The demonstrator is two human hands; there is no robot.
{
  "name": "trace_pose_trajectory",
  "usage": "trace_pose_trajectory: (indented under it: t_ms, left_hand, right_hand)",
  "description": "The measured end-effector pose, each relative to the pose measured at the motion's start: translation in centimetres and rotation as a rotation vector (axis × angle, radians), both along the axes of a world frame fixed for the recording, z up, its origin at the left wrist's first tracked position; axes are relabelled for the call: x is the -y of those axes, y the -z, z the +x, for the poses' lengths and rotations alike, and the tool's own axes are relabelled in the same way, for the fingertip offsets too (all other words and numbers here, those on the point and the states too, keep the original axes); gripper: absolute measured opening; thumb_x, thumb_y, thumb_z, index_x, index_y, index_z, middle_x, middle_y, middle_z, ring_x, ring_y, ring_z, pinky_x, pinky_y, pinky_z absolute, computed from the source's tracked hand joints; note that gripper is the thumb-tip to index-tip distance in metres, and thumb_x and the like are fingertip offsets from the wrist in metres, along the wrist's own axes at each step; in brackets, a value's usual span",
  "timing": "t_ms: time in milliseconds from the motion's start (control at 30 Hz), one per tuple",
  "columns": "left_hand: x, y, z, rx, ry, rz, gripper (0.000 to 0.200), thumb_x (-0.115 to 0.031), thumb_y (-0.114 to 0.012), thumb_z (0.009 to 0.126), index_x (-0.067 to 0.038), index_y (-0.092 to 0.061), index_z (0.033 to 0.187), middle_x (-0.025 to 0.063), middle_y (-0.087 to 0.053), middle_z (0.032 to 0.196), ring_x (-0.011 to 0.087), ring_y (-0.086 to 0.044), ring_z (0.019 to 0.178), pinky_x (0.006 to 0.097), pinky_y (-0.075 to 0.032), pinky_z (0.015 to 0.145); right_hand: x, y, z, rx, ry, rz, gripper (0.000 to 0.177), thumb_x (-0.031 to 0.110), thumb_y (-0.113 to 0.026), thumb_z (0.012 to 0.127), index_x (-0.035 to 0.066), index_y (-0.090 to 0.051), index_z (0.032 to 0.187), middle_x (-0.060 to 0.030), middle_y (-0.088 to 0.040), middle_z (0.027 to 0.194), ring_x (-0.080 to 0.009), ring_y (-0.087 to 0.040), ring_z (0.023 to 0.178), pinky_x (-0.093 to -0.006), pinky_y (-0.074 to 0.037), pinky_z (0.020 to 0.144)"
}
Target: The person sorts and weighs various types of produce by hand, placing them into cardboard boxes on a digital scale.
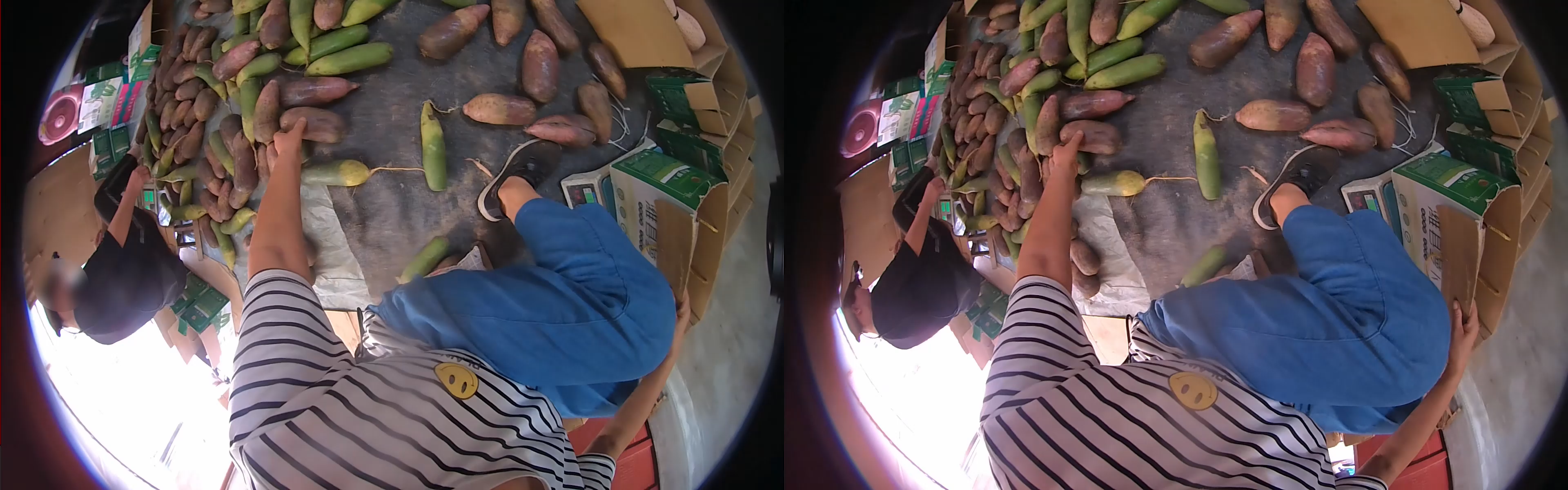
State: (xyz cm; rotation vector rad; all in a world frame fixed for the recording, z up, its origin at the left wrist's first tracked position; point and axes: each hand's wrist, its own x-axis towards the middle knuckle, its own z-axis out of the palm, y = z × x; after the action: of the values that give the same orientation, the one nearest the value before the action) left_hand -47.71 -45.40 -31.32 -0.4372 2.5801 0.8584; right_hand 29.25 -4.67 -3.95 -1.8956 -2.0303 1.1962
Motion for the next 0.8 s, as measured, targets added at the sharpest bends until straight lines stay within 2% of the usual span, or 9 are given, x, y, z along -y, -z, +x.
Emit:
trace_pose_trajectory:
  t_ms: [100, 133, 300, 400, 467, 567, 633, 733, 800]
  left_hand:
    - [-0.2, 1.1, -0.2, -0.067, -0.228, 0.144, 0.089, -0.036, -0.084, 0.061, 0.014, -0.045, 0.123, 0.0225, -0.054, 0.122, 0.0296, -0.056, 0.109, 0.0353, -0.044, 0.093]
    - [-1.1, -1.0, 0.5, 0.021, -0.275, 0.227, 0.088, -0.034, -0.086, 0.059, 0.013, -0.047, 0.122, 0.02, -0.056, 0.12, 0.0272, -0.057, 0.105, 0.0338, -0.045, 0.091]
    - [0.1, 2.1, -1.4, 0.111, -0.231, 0.307, 0.096, -0.034, -0.088, 0.056, 0.01, -0.039, 0.126, 0.0172, -0.056, 0.115, 0.024, -0.058, 0.099, 0.0355, -0.048, 0.084]
    - [-3.7, -0.6, 0.5, 0.044, -0.264, 0.152, 0.095, -0.036, -0.088, 0.056, 0.006, -0.038, 0.125, 0.0162, -0.053, 0.117, 0.0261, -0.058, 0.097, 0.0421, -0.049, 0.079]
    - [-5.4, -1.3, 1.9, -0.058, -0.227, 0.199, 0.086, -0.038, -0.087, 0.057, -0.001, -0.044, 0.121, 0.013, -0.05, 0.117, 0.0275, -0.058, 0.093, 0.0503, -0.049, 0.072]
    - [-6.0, 3.2, 2.6, -0.291, 0.032, 0.226, 0.083, -0.038, -0.085, 0.061, 0.0, -0.044, 0.123, 0.014, -0.051, 0.121, 0.0272, -0.059, 0.095, 0.0423, -0.052, 0.067]
    - [-11.2, -3.6, 6.9, 0.075, 0.012, 0.545, 0.068, -0.037, -0.08, 0.07, 0.001, -0.051, 0.118, 0.013, -0.056, 0.114, 0.0261, -0.059, 0.097, 0.0392, -0.052, 0.07]
    - [-14.8, -10.1, 9.7, 0.351, 0.204, 0.945, 0.048, -0.036, -0.072, 0.079, 0.002, -0.059, 0.107, 0.0127, -0.062, 0.103, 0.025, -0.061, 0.094, 0.0359, -0.051, 0.075]
    - [-13.5, -10.9, 7.5, -0.113, 0.503, 0.46, 0.047, -0.033, -0.069, 0.081, 0.003, -0.058, 0.108, 0.0146, -0.062, 0.103, 0.0259, -0.061, 0.095, 0.0348, -0.05, 0.08]
  right_hand:
    - [0.0, -0.4, -1.0, 0.028, 0.007, -0.008, 0.036, 0.02, -0.058, 0.093, -0.004, -0.054, 0.119, -0.0106, -0.061, 0.109, -0.0161, -0.056, 0.1, -0.0275, -0.041, 0.09]
    - [0.0, -0.3, -0.6, 0.044, 0.019, -0.013, 0.036, 0.02, -0.058, 0.092, -0.004, -0.054, 0.119, -0.0105, -0.061, 0.109, -0.0162, -0.055, 0.1, -0.0275, -0.041, 0.09]
    - [-0.2, -0.2, 0.0, 0.057, 0.071, -0.042, 0.037, 0.02, -0.058, 0.092, -0.004, -0.054, 0.12, -0.0098, -0.062, 0.108, -0.0159, -0.056, 0.1, -0.0271, -0.041, 0.09]
    - [-0.6, 0.2, 0.4, 0.065, 0.073, -0.03, 0.037, 0.02, -0.058, 0.092, -0.004, -0.054, 0.12, -0.0098, -0.062, 0.108, -0.0155, -0.056, 0.1, -0.027, -0.041, 0.09]
    - [-0.5, -0.1, 0.3, 0.066, 0.058, -0.033, 0.037, 0.02, -0.058, 0.092, -0.004, -0.054, 0.12, -0.0097, -0.062, 0.108, -0.0153, -0.056, 0.1, -0.0269, -0.041, 0.09]
    - [-0.3, -0.1, -0.1, 0.069, 0.052, -0.031, 0.037, 0.02, -0.059, 0.092, -0.003, -0.054, 0.12, -0.0098, -0.062, 0.109, -0.0154, -0.056, 0.1, -0.0269, -0.041, 0.089]
    - [0.1, -0.1, 0.2, 0.083, 0.049, -0.022, 0.037, 0.02, -0.059, 0.092, -0.003, -0.054, 0.121, -0.0099, -0.062, 0.109, -0.0158, -0.056, 0.1, -0.0269, -0.041, 0.089]
    - [0.3, 0.0, 0.7, 0.066, 0.04, 0.01, 0.037, 0.019, -0.058, 0.092, -0.003, -0.053, 0.121, -0.0101, -0.062, 0.109, -0.0162, -0.056, 0.1, -0.0267, -0.041, 0.089]
    - [0.5, 0.4, 0.6, -0.006, 0.043, 0.031, 0.037, 0.019, -0.058, 0.092, -0.003, -0.053, 0.121, -0.0102, -0.062, 0.109, -0.0163, -0.056, 0.099, -0.0267, -0.041, 0.089]
